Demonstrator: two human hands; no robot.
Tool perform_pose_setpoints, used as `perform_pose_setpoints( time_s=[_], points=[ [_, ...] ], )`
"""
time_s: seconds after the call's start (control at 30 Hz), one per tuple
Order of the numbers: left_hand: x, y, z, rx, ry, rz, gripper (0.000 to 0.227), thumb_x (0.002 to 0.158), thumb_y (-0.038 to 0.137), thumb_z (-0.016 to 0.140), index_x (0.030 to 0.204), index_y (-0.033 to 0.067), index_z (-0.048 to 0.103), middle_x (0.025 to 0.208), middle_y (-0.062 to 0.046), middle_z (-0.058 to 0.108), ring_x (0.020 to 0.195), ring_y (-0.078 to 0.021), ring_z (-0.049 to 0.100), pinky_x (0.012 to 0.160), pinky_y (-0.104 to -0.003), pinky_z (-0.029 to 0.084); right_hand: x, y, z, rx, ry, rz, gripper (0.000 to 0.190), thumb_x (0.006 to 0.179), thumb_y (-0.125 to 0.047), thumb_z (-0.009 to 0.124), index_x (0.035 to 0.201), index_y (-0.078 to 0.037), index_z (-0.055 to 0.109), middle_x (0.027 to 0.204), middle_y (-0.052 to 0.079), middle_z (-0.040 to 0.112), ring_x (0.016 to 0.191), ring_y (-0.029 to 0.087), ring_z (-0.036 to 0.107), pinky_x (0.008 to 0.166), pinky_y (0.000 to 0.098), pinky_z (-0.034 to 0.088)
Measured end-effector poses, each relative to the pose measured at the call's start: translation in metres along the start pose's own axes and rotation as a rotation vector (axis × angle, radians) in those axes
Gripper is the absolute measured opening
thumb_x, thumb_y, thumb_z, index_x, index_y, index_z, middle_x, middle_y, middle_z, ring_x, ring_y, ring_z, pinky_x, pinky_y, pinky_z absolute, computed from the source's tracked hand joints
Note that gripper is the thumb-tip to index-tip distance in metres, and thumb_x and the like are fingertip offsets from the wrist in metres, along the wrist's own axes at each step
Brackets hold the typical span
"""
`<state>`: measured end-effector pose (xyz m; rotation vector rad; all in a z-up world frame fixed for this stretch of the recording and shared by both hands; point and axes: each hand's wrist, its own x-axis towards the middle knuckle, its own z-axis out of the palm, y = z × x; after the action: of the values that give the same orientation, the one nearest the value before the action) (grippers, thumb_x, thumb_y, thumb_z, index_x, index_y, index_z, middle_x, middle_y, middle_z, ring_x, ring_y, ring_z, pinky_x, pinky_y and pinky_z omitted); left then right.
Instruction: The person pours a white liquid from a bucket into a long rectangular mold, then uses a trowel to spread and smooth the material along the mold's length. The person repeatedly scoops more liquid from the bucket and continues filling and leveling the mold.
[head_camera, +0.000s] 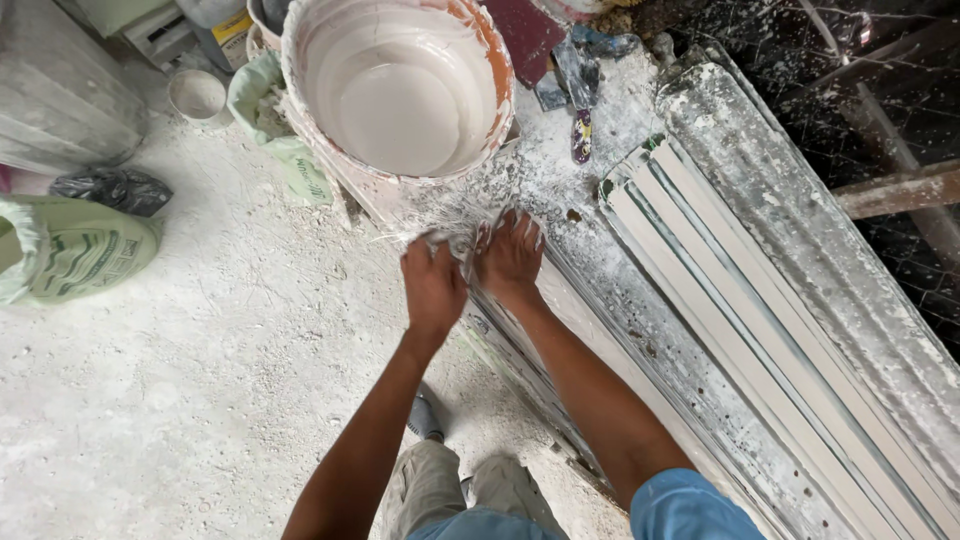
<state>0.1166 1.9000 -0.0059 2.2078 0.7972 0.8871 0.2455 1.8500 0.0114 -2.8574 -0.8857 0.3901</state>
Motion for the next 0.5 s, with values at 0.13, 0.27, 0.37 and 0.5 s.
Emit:
perform_pose_setpoints(
  time_s=[0.13, 0.27, 0.37, 0.5],
  points=[
    [-0.039, 0.01, 0.012, 0.026, -0.164, 0.113, 0.037, 0.084, 0.005, 0.068, 0.119, -0.0018, 0.066, 0.129, -0.021, 0.055, 0.122, -0.0369, 0.051, 0.106, -0.053, 0.036, -0.004, 0.011, 0.014, 0.028, -0.077, 0.071, 0.075, 0.101, -0.041, 0.051, 0.156, 0.004, 0.026, 0.149, 0.024, 0.035, 0.142, 0.043, 0.032, 0.119, 0.0565, 0.025],
    [-0.069, 0.021, 0.014, 0.067, -0.228, 0.111, 0.032, 0.083, 0.007, 0.07, 0.114, -0.002, 0.065, 0.133, -0.023, 0.053, 0.13, -0.0376, 0.047, 0.109, -0.056, 0.032, -0.034, 0.051, 0.02, -0.144, -0.109, 0.02, 0.097, 0.08, -0.037, 0.067, 0.155, 0.004, 0.021, 0.15, 0.025, 0.03, 0.14, 0.043, 0.029, 0.117, 0.0568, 0.022],
    [-0.085, 0.031, 0.015, 0.036, -0.204, 0.097, 0.034, 0.083, 0.008, 0.07, 0.115, -0.0033, 0.065, 0.135, -0.025, 0.051, 0.131, -0.0381, 0.045, 0.109, -0.058, 0.03, -0.067, 0.092, 0.023, -0.102, -0.029, -0.003, 0.086, 0.091, -0.04, 0.059, 0.155, 0.006, 0.022, 0.147, 0.029, 0.032, 0.136, 0.047, 0.031, 0.114, 0.0605, 0.024],
    [-0.113, 0.048, 0.021, 0.028, -0.156, 0.09, 0.034, 0.084, 0.007, 0.069, 0.115, -0.0062, 0.063, 0.135, -0.027, 0.05, 0.129, -0.0401, 0.045, 0.107, -0.06, 0.029, -0.123, 0.165, 0.028, -0.157, 0.031, -0.024, 0.073, 0.1, -0.034, 0.05, 0.154, 0.009, 0.028, 0.144, 0.031, 0.038, 0.134, 0.046, 0.037, 0.114, 0.0611, 0.027]
  ],
)
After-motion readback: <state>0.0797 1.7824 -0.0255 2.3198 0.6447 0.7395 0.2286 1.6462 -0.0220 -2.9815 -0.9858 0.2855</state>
